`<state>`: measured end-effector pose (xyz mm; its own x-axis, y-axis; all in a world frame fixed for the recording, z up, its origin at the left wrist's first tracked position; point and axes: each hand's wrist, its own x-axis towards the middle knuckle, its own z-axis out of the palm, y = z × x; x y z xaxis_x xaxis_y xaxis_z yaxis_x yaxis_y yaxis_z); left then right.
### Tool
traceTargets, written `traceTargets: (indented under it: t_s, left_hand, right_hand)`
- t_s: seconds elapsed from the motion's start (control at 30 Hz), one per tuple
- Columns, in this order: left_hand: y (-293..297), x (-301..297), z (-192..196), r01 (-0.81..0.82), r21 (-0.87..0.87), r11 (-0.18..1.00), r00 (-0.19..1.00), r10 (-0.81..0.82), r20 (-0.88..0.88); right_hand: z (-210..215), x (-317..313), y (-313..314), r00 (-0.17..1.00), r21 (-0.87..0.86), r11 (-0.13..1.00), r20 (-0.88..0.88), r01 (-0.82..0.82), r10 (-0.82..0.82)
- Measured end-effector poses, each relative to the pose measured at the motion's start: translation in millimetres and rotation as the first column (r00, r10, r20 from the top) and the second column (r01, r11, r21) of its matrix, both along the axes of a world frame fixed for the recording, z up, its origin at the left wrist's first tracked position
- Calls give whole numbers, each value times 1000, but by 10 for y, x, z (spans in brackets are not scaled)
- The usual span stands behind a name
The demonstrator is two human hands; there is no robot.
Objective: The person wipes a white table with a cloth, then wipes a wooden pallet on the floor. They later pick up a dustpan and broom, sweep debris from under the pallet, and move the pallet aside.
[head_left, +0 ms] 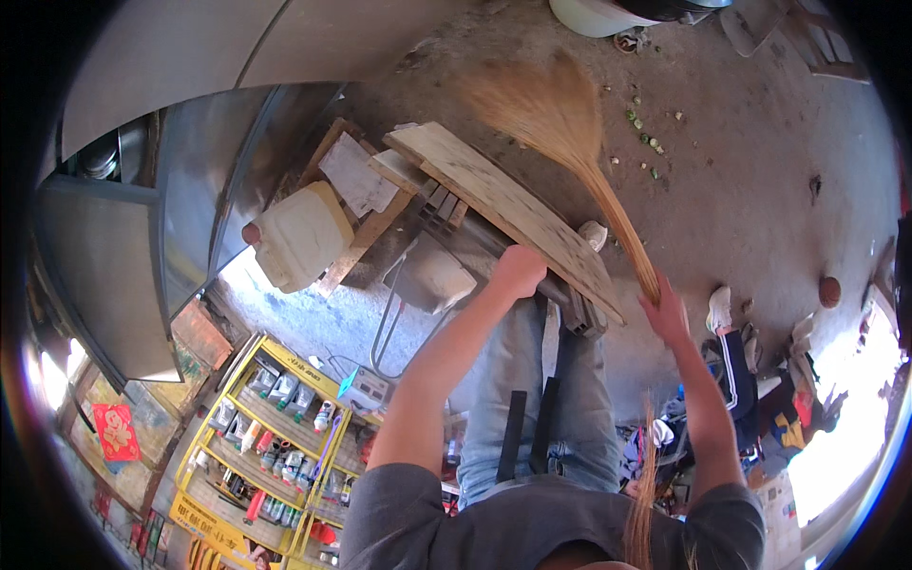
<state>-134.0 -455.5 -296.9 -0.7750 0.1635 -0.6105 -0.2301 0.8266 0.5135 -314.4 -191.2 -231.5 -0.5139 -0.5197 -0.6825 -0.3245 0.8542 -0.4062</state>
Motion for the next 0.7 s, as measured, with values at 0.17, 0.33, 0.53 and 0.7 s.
traceTargets:
  t_s: [0.17, 0.33, 0.53, 0.7]
  left_hand:
    - [43, 30, -11, -95, -15, 995, 994, 94, -49]
    - [59, -1, -8, -97, -19, 995, 995, 98, 30]
    - [62, -13, -7, -91, -32, 995, 995, 92, 29]
    - [54, -65, 32, -82, -55, 995, 994, 85, 61]
  right_hand:
    - [-790, -422, -1313, 970, 30, 970, 2, -242, 242]
    - [-1253, -561, -2227, 939, -45, 938, -25, -344, 343]
    - [-1646, -685, -2548, 949, 52, 948, -23, -314, 315]
    - [-1333, -538, -2021, 993, 42, 992, -4, -116, 117]
